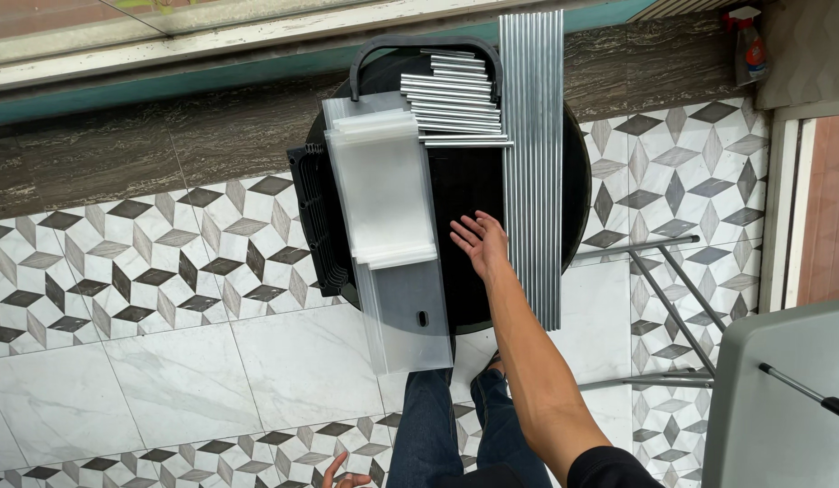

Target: The person assembles a metal drying rack by inserting metal rods into a plastic base. They repeatedly pick up rods from a nearby container and insert them into designated slots on the rack.

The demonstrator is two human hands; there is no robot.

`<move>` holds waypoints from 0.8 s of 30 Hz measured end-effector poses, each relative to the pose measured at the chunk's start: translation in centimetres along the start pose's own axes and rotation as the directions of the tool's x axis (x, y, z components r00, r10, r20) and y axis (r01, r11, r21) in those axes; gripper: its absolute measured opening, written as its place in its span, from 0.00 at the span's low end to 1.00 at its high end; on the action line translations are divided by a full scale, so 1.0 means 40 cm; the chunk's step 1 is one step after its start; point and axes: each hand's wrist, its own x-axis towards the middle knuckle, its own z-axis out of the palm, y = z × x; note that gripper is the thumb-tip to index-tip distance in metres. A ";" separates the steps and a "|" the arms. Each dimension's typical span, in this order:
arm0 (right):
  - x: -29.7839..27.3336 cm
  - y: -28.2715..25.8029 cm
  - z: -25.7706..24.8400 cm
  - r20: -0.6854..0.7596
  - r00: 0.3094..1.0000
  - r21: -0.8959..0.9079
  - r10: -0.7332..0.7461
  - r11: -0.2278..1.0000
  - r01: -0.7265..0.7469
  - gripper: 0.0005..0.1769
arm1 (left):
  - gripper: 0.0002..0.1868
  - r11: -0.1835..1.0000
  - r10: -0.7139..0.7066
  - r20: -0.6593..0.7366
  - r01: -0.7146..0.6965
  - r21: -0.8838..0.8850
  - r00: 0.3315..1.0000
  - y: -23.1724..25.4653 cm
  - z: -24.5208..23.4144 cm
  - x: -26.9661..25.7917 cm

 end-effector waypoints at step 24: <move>-0.807 0.045 -0.892 -0.174 0.966 -0.058 0.190 0.978 -0.203 0.16 | 0.27 0.847 0.362 0.144 -0.390 0.361 0.921 0.211 0.373 -0.171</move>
